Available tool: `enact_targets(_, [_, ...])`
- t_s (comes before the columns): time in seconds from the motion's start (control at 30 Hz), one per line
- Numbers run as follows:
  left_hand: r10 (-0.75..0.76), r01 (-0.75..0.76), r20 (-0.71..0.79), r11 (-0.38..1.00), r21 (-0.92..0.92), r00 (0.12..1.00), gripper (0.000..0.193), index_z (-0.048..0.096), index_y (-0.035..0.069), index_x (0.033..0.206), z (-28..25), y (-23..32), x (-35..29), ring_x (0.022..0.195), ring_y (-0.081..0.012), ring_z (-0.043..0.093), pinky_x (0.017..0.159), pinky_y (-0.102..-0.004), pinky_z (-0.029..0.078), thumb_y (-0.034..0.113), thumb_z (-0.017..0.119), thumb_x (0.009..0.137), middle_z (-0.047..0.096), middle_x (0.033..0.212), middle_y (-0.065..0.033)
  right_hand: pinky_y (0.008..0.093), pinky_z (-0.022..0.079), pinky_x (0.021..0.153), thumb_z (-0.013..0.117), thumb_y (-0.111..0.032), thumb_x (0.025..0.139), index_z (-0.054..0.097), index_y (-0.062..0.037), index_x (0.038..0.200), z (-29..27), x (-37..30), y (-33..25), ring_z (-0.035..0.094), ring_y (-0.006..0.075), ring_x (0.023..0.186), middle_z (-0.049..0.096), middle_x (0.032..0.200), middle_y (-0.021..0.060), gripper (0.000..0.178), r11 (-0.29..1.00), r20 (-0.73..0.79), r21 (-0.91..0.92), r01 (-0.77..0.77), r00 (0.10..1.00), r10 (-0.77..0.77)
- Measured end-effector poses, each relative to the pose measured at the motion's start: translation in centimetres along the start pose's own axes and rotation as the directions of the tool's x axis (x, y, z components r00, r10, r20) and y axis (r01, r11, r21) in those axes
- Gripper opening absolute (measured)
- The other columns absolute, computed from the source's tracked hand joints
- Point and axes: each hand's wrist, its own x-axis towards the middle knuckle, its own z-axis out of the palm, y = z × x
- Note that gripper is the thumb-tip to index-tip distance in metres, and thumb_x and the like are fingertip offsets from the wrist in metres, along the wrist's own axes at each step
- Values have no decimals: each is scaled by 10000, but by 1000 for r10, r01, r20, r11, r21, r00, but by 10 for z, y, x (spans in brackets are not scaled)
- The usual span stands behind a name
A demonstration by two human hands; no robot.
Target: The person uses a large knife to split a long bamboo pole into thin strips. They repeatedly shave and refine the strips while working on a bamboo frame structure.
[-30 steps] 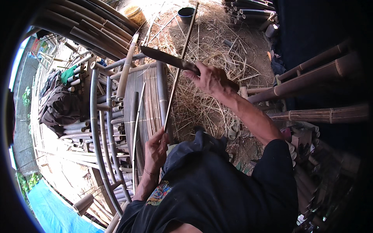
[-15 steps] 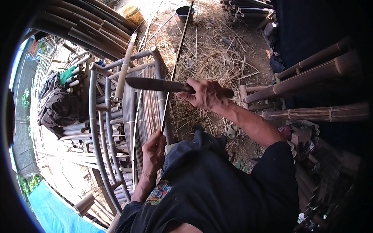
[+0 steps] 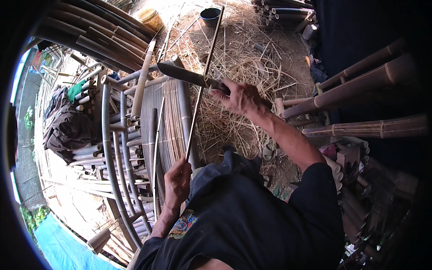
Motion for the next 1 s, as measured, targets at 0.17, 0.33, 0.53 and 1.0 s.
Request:
enact_targets(0.17, [-44,44,-6,998,-51,999,366,589,23,1261,0,-1,-7,660,-134,543,617,-267,452,-22,563,899,532,737,-84,346,450,369,383,-668,929,538,-109,804,19,-19,-3,529,157,401,514,507,37,594,947,-161,-76,311,934,-319])
enact_targets(0.33, [8,-7,29,999,-35,1000,366,588,17,1257,-4,-6,-22,665,-136,538,624,-270,446,-32,558,896,527,737,-86,280,348,291,333,-720,907,496,-128,757,-2,17,42,380,71,354,418,482,-31,632,968,-169,-154,197,960,-223])
enact_targets(0.53, [-25,29,57,998,-58,998,315,594,-18,1234,-24,-29,-53,670,-151,522,636,-272,437,6,558,922,525,734,-76,343,411,362,417,-695,905,549,-94,766,-22,41,77,471,105,380,503,507,7,630,967,-236,-120,223,940,-246])
enact_targets(1.0, [-315,371,204,850,-373,927,425,479,2,1371,-48,-38,-63,504,-55,453,465,-205,366,205,516,999,507,630,3,364,419,468,314,-822,839,628,-97,883,-82,62,119,553,143,539,530,603,13,792,960,-234,-52,-273,938,254])
